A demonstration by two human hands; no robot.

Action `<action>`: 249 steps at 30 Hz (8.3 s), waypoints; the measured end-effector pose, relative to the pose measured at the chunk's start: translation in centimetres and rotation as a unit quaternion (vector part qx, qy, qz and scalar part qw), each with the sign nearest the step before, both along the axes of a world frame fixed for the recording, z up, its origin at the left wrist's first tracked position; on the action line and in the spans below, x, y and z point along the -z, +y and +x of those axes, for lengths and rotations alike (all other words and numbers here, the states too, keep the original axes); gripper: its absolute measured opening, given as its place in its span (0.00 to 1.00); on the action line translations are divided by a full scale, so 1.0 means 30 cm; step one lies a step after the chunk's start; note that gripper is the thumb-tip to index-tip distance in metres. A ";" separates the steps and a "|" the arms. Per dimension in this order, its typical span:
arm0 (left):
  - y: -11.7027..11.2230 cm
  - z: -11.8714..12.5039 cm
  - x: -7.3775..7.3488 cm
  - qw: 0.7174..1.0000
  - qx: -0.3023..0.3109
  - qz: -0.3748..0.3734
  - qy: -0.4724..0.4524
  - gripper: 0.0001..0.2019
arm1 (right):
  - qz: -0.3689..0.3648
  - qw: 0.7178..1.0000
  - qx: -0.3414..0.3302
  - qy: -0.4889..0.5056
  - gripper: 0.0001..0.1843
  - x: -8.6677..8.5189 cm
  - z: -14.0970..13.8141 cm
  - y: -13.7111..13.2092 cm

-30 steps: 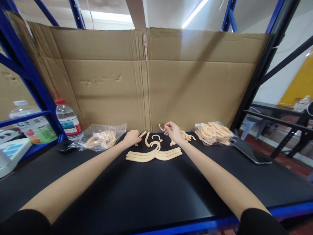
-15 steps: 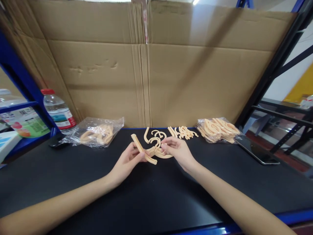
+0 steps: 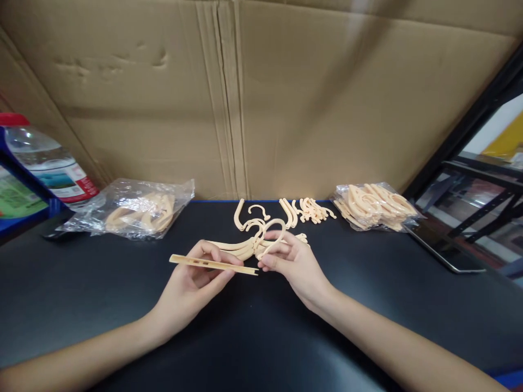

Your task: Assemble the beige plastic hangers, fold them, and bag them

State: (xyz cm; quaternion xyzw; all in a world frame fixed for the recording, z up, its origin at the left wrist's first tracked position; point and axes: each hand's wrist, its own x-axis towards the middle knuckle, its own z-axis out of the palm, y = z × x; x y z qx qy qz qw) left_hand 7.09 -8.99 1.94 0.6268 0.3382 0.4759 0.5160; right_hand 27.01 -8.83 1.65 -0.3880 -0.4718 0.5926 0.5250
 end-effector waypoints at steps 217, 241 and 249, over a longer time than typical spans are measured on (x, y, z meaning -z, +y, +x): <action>0.083 -0.060 0.000 0.774 0.045 0.286 0.563 0.28 | 0.318 0.702 -0.027 -0.637 0.26 0.077 0.099 0.041; 0.187 -0.190 0.009 0.807 0.014 0.330 0.489 0.20 | 0.329 0.726 -0.045 -0.602 0.25 -0.041 0.266 0.115; 0.190 -0.189 0.029 0.812 0.003 0.363 0.458 0.18 | 0.320 0.746 -0.057 -0.581 0.21 -0.028 0.275 0.134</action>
